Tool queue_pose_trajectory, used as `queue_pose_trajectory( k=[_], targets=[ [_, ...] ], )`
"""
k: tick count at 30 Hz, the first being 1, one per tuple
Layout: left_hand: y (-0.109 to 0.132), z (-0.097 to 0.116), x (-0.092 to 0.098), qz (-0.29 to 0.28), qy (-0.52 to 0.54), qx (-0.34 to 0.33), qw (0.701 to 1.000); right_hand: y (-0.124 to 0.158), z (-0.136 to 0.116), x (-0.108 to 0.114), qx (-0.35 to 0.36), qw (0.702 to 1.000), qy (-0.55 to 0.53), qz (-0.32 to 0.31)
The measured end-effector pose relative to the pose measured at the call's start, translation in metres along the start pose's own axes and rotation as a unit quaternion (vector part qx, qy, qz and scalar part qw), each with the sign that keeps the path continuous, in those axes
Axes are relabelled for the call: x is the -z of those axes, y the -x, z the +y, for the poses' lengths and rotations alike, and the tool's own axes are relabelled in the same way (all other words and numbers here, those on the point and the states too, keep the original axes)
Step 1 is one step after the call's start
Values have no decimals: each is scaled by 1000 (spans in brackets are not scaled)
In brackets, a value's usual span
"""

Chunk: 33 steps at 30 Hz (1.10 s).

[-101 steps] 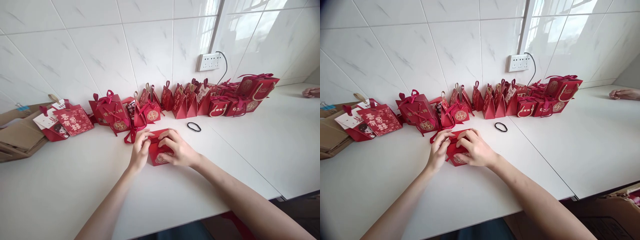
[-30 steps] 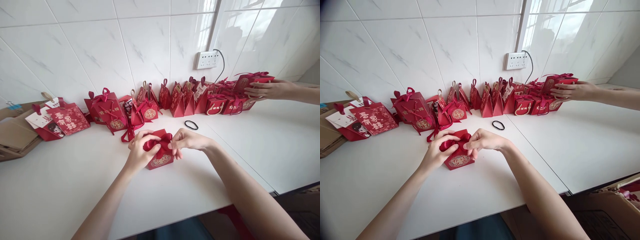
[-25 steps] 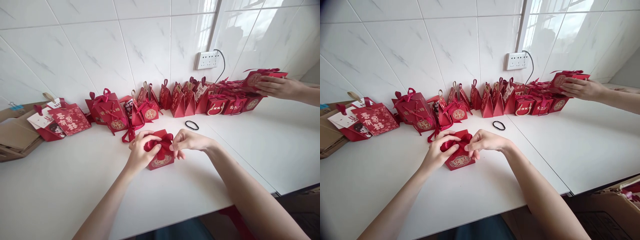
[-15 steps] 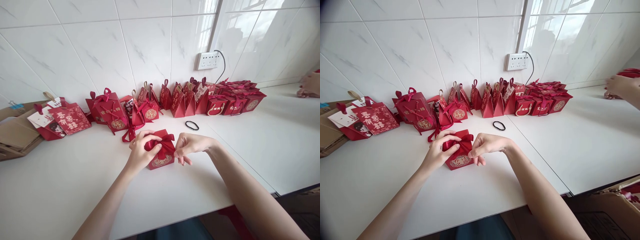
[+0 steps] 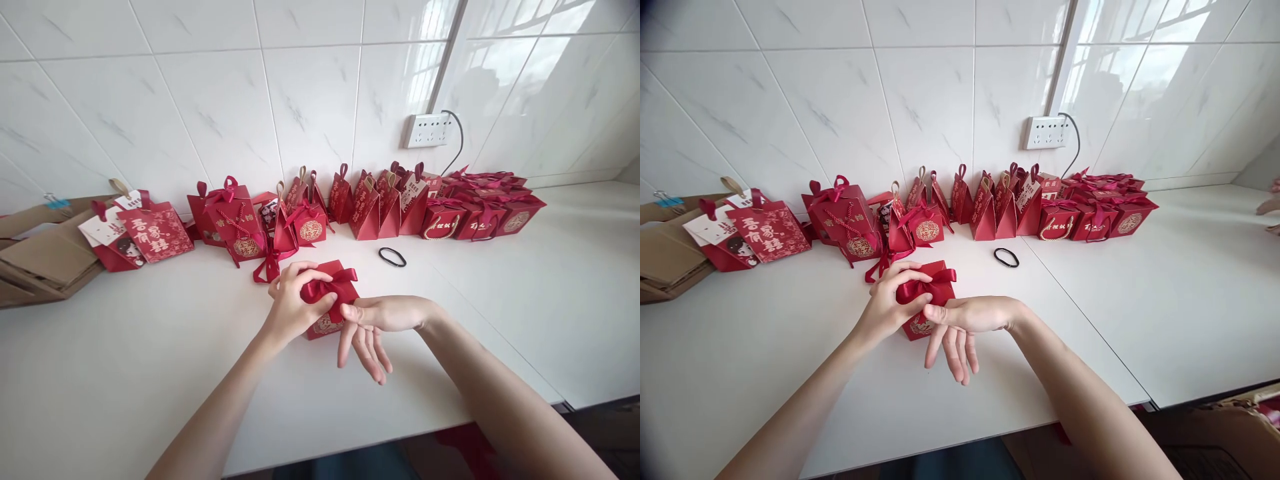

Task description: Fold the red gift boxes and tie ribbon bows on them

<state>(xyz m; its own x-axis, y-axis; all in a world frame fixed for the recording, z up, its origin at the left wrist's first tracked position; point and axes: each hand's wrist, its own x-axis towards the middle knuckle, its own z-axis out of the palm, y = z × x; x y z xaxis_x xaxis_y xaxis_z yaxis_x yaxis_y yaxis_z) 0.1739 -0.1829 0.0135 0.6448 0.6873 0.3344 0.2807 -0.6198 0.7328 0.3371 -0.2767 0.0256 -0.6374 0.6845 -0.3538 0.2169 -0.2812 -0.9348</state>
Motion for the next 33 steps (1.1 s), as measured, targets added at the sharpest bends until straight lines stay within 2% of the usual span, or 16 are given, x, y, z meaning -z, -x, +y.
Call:
queue_pose_trajectory(
  k=[3,6,11,13,14,16,18,19,20,24,28,29,31,33],
  targets=[
    [1,0,0,0,-1,3,1000,-3,0,-5,1,998,10,57],
    [1,-2,0,-11,-11,-3,1000,-6,0,-8,-13,996,44,76],
    [2,-7,1,-42,-58,-24,997,4,-2,-3,-126,986,94,47],
    [2,-7,1,-48,-71,-28,996,15,-2,7,-126,987,88,37],
    [2,-7,1,-47,-75,-32,996,21,-1,13,-103,989,80,66],
    [2,-6,1,-47,-77,-40,995,28,3,25,-33,977,59,203],
    [2,-6,1,-48,-69,-48,995,26,7,33,33,931,30,363],
    [2,-6,1,-49,-60,-51,996,22,9,35,51,910,16,412],
    [2,-6,2,-49,-49,-54,996,17,10,36,60,900,5,431],
    [2,-11,2,-41,7,-61,997,-7,15,31,76,917,15,393],
    [0,-21,-1,-43,113,-56,991,-15,17,29,92,914,14,395],
    [-1,-23,-2,-23,152,-45,987,-15,17,30,95,914,12,395],
    [-4,-26,-2,55,203,9,978,-15,17,31,98,914,11,394],
    [-7,-27,2,132,181,82,971,-15,18,31,100,913,12,395]
  ],
)
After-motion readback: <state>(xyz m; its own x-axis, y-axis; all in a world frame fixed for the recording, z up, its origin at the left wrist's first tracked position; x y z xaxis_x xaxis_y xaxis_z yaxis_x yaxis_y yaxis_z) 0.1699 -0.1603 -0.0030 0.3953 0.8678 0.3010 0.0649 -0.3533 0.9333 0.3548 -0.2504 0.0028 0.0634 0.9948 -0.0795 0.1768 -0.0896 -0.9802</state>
